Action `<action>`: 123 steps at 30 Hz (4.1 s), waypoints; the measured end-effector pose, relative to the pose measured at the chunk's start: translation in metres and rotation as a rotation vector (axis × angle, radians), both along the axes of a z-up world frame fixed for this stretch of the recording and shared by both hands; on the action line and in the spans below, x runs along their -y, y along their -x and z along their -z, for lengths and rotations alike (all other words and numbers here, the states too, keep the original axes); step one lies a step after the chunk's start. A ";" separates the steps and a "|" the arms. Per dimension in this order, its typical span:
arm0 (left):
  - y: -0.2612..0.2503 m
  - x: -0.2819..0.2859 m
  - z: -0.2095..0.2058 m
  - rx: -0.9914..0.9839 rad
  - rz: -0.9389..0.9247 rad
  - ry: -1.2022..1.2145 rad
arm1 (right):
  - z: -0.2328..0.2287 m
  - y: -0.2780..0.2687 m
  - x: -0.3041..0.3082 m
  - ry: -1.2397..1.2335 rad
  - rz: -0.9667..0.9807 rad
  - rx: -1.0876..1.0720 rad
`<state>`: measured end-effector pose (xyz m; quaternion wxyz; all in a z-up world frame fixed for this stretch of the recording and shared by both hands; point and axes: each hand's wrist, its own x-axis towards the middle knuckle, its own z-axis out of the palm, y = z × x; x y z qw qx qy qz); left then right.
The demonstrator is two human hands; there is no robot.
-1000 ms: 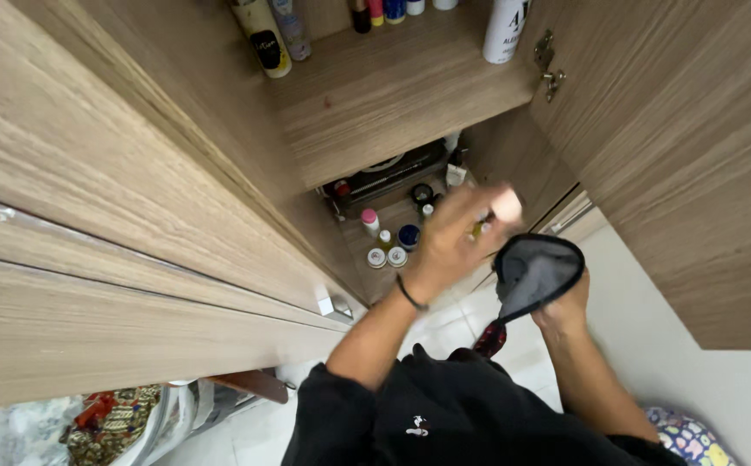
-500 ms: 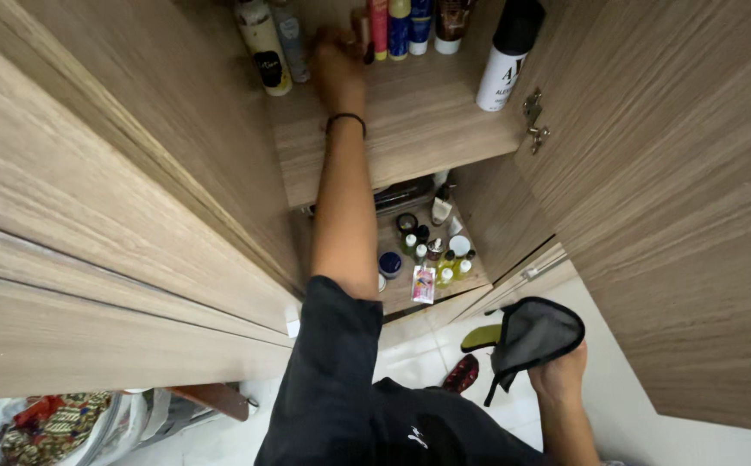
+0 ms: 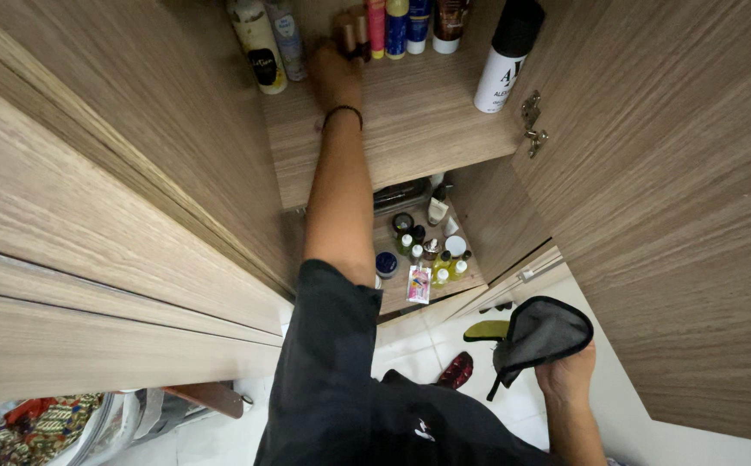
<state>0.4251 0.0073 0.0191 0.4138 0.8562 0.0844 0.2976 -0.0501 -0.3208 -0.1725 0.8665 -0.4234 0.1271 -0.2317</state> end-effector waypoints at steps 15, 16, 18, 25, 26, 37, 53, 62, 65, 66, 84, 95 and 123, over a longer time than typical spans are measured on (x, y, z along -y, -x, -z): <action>0.031 0.018 -0.028 0.329 -0.022 -0.395 | -0.001 0.012 0.004 0.012 -0.007 0.006; 0.032 0.019 -0.028 0.364 0.010 -0.385 | -0.001 0.012 0.004 0.020 -0.013 0.005; 0.030 0.024 -0.026 0.435 0.074 -0.363 | 0.000 0.013 0.004 0.007 0.030 -0.040; 0.018 0.022 -0.014 0.394 0.073 -0.243 | 0.004 0.021 0.005 -0.024 0.030 -0.015; 0.018 0.020 -0.014 0.411 0.062 -0.282 | 0.005 0.022 0.005 -0.021 0.032 -0.016; 0.011 0.025 -0.006 0.408 0.062 -0.232 | 0.013 0.032 0.012 -0.015 0.049 -0.012; 0.030 0.021 -0.001 0.099 0.049 -0.187 | 0.002 0.023 -0.004 0.007 0.016 -0.032; 0.040 0.015 0.001 0.068 0.085 -0.293 | 0.013 0.035 -0.005 -0.017 0.050 -0.074; 0.087 0.028 -0.003 0.268 0.188 -0.170 | 0.009 0.034 -0.002 -0.002 0.023 -0.032; 0.109 0.034 0.001 0.318 0.241 -0.122 | 0.007 0.032 -0.003 -0.001 0.029 -0.036; 0.349 0.035 0.192 -0.012 0.788 0.100 | 0.008 -0.007 -0.054 0.054 0.011 0.010; 0.312 0.042 0.220 -0.022 0.682 -0.123 | 0.022 -0.015 -0.081 0.025 -0.004 0.074; 0.331 0.077 0.223 -0.416 1.003 0.556 | 0.026 0.007 -0.069 -0.026 -0.090 0.048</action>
